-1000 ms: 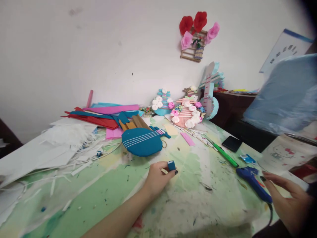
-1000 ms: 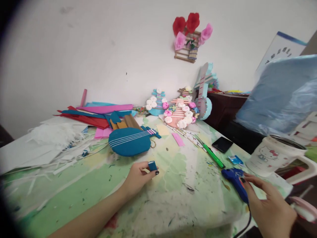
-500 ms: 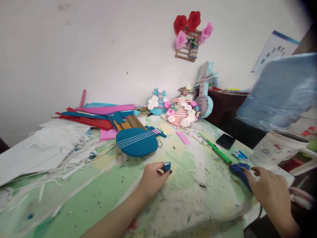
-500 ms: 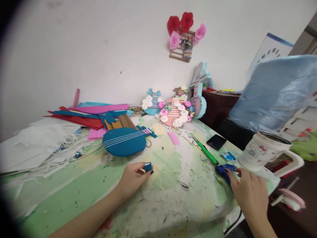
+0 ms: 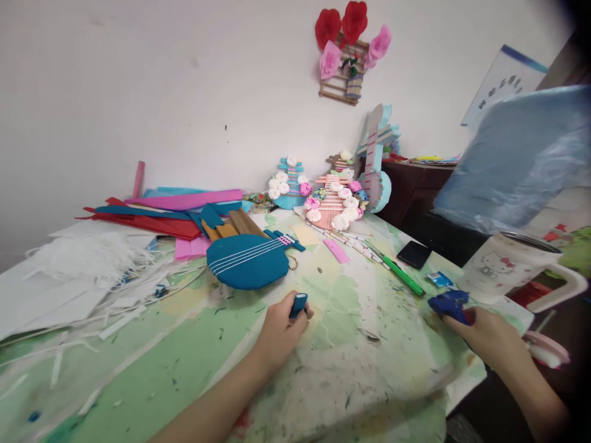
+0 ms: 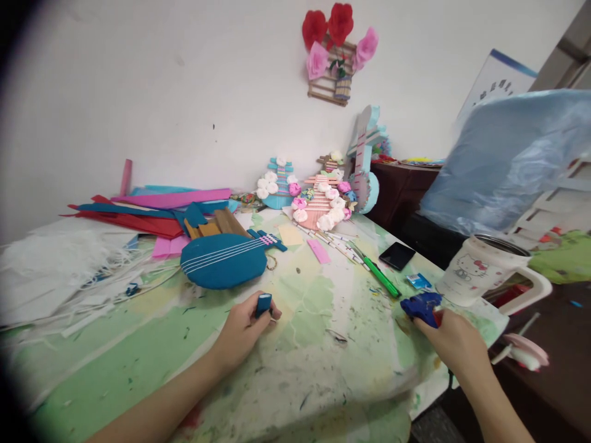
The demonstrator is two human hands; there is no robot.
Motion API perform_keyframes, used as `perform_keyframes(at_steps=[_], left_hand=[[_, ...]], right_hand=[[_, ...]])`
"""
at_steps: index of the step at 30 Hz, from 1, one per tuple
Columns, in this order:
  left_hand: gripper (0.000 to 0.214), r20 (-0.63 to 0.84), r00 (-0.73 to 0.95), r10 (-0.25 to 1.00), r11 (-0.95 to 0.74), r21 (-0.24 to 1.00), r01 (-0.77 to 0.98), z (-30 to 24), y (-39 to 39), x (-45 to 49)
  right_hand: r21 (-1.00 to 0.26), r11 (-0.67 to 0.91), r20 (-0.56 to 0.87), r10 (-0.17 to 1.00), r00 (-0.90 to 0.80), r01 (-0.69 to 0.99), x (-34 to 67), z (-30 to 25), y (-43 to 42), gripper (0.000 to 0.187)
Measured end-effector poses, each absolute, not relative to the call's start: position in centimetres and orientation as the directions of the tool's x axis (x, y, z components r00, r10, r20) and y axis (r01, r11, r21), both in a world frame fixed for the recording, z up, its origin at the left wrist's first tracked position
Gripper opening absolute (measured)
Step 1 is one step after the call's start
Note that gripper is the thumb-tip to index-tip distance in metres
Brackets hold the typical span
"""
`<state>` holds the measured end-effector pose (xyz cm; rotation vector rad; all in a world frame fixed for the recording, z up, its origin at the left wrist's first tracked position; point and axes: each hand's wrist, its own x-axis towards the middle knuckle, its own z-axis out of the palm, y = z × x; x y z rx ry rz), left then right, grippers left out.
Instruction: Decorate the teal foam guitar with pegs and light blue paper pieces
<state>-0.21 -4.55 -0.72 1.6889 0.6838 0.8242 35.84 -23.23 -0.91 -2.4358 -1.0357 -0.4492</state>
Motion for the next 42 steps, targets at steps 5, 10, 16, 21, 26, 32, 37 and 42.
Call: perform_keyframes(at_steps=[5, 10, 16, 21, 26, 32, 37, 42], left_hand=[[0.012, 0.206, 0.596, 0.776, -0.244, 0.97, -0.017, -0.5, -4.6, -0.3], [0.01, 0.266, 0.604, 0.752, -0.357, 0.933, 0.034, 0.4, -5.3, -0.7], [0.027, 0.284, 0.652, 0.703, -0.376, 0.927, 0.001, 1.2, -5.8, -1.0], [0.027, 0.24, 0.649, 0.722, -0.304, 0.952, -0.014, 1.1, -5.4, -1.0], [0.036, 0.234, 0.668, 0.706, -0.268, 0.962, -0.054, 1.0, -5.1, -1.1], [0.032, 0.322, 0.713, 0.623, -0.456, 0.89, -0.004, 1.2, -4.8, -1.6], [0.026, 0.327, 0.791, 0.517, -0.516, 0.857, -0.016, 1.9, -4.7, -1.6], [0.024, 0.282, 0.821, 0.496, -0.486, 0.874, -0.007, 1.8, -4.7, -1.6]], right_hand=[[-0.58, -0.453, 0.37, 0.595, 0.714, 0.677, 29.1, 0.7, -23.5, 0.037], [-0.675, -0.08, 0.346, 0.844, 0.41, 0.734, 20.6, 1.6, -19.2, 0.019], [-0.604, 0.09, 0.39, 0.9, 0.195, 0.792, 14.9, 1.1, -14.6, 0.016], [-0.587, 0.155, 0.419, 0.898, 0.134, 0.794, 13.5, 0.6, -13.6, 0.021], [-0.525, 0.171, 0.451, 0.887, 0.103, 0.834, 13.3, -0.5, -13.2, 0.019], [-0.432, 0.165, 0.485, 0.871, 0.075, 0.887, 13.4, -1.4, -13.3, 0.019], [-0.388, 0.15, 0.499, 0.864, 0.07, 0.909, 13.8, -1.8, -13.4, 0.02], [-0.414, 0.165, 0.463, 0.885, 0.051, 0.895, 14.1, -2.0, -13.5, 0.019]])
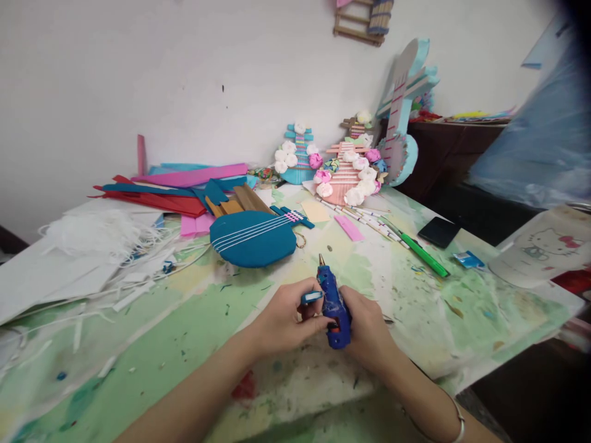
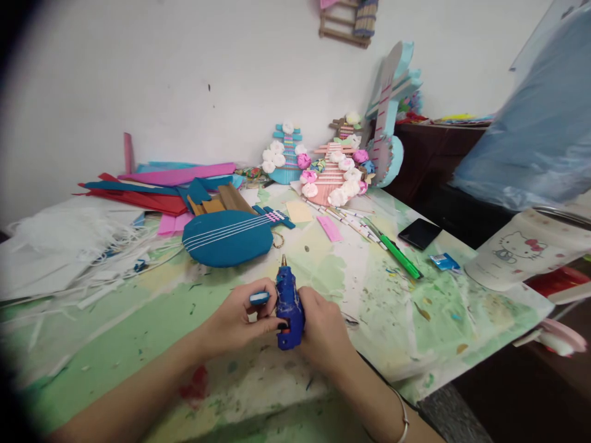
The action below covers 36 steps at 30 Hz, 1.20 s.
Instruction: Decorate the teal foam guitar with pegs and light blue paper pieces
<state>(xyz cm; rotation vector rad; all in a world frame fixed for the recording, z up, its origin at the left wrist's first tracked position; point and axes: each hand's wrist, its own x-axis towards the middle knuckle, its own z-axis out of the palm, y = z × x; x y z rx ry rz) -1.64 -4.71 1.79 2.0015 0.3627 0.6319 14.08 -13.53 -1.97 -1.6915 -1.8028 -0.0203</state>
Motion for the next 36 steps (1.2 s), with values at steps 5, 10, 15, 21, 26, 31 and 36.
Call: perform_keyframes(at_steps=[5, 10, 15, 21, 26, 31, 36], left_hand=[[0.026, 0.452, 0.782, 0.43, -0.743, 0.669, 0.022, 1.1, -4.5, -1.9], [0.027, 0.68, 0.672, 0.295, -0.93, 0.364, 0.039, 0.6, -4.5, -1.9], [0.028, 0.729, 0.632, 0.264, -0.953, 0.297, 0.055, 0.8, -4.7, -1.8], [0.028, 0.747, 0.614, 0.255, -0.96, 0.273, 0.067, 0.8, -4.8, -1.8], [0.028, 0.766, 0.589, 0.259, -0.961, 0.266, 0.076, 0.8, -5.0, -1.9], [0.028, 0.748, 0.608, 0.265, -0.958, 0.274, 0.08, 0.7, -4.9, -2.0], [0.029, 0.559, 0.715, 0.42, -0.856, 0.505, 0.107, 1.1, -3.7, -2.5]], right_hand=[[-0.426, 0.184, 0.466, 0.884, 0.04, 0.886, 14.0, -1.8, -13.6, 0.016], [-0.384, 0.23, 0.556, 0.83, 0.025, 0.894, 13.8, -1.6, -13.6, 0.013], [-0.356, 0.241, 0.602, 0.798, 0.024, 0.903, 13.7, -1.7, -13.8, 0.012], [-0.336, 0.245, 0.627, 0.778, 0.022, 0.91, 13.7, -1.7, -13.9, 0.01], [-0.323, 0.251, 0.654, 0.756, 0.023, 0.913, 13.6, -1.6, -13.8, 0.012], [-0.334, 0.256, 0.65, 0.76, 0.025, 0.907, 13.5, -1.6, -13.9, 0.014], [-0.438, 0.239, 0.608, 0.789, 0.089, 0.867, 13.8, -1.0, -14.0, 0.016]])
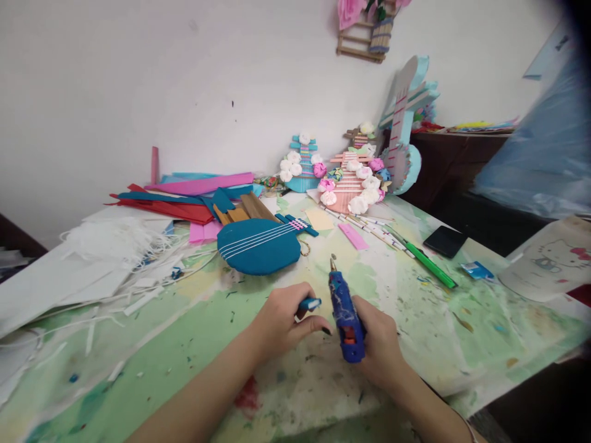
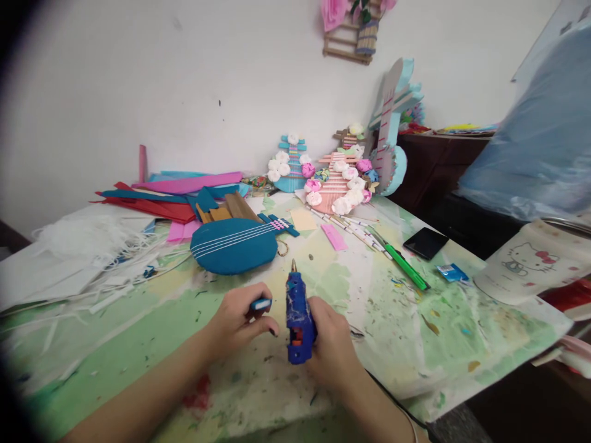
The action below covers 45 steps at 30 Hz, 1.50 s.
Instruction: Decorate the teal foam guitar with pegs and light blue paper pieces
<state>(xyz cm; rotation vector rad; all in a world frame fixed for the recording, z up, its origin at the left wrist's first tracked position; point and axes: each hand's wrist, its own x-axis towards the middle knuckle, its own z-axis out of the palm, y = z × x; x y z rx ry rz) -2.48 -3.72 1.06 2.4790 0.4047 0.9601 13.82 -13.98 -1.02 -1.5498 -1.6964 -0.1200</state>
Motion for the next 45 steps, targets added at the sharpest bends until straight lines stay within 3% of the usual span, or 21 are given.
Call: perform_keyframes(at_steps=[4, 8, 10, 18, 45], left_hand=[[0.015, 0.418, 0.732, 0.538, -0.729, 0.667, 0.155, 1.7, -3.2, -2.8], [0.01, 0.37, 0.726, 0.579, -0.695, 0.69, 0.203, 1.8, -3.4, -2.7], [0.009, 0.366, 0.722, 0.586, -0.691, 0.692, 0.21, 1.6, -3.5, -2.6], [0.012, 0.365, 0.735, 0.572, -0.695, 0.692, 0.197, 1.7, -3.8, -2.5], [0.008, 0.345, 0.743, 0.574, -0.594, 0.8, 0.087, 1.3, -4.5, -2.2]], right_hand=[[-0.649, 0.298, 0.558, 0.812, 0.172, 0.7, 14.2, 0.2, -14.9, 0.011], [-0.884, 0.243, 0.325, 0.933, 0.152, 0.4, 14.1, 0.9, -16.5, 0.016], [-0.934, 0.207, 0.248, 0.963, 0.111, 0.289, 13.9, 0.9, -17.1, 0.019], [-0.959, 0.178, 0.202, 0.975, 0.092, 0.219, 13.1, 0.4, -17.2, 0.021], [-0.939, 0.203, 0.233, 0.969, 0.079, 0.276, 12.5, 0.4, -17.1, 0.023]])
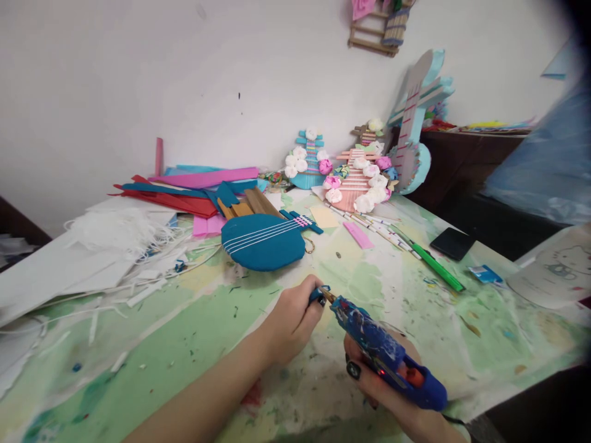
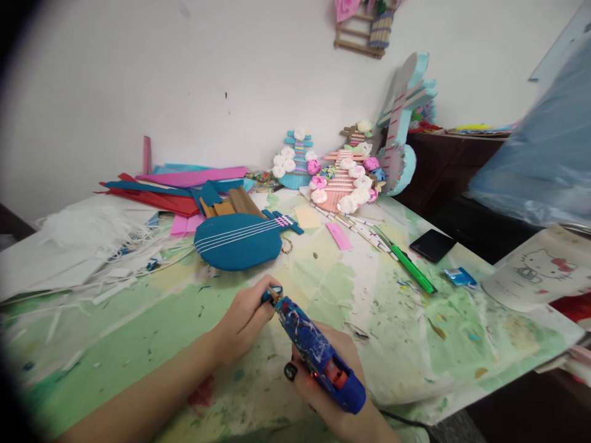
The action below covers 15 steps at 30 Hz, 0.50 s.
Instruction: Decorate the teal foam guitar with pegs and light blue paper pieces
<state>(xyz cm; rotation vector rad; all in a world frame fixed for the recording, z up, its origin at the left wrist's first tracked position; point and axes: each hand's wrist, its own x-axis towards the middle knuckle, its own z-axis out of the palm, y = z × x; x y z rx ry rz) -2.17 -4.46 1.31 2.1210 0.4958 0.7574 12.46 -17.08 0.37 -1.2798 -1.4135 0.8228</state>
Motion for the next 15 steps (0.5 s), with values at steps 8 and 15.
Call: perform_keyframes(at_steps=[8, 15], left_hand=[[0.008, 0.341, 0.723, 0.601, -0.555, 0.829, 0.07, 1.4, -4.6, -2.21], [0.009, 0.333, 0.721, 0.608, -0.559, 0.824, 0.091, 1.38, -4.53, -2.25]], right_hand=[[-0.92, 0.221, 0.255, 0.965, 0.066, 0.323, 12.4, 0.37, -17.17, 0.021], [-0.914, 0.215, 0.279, 0.949, 0.149, 0.343, 12.6, 0.15, -17.05, 0.023]])
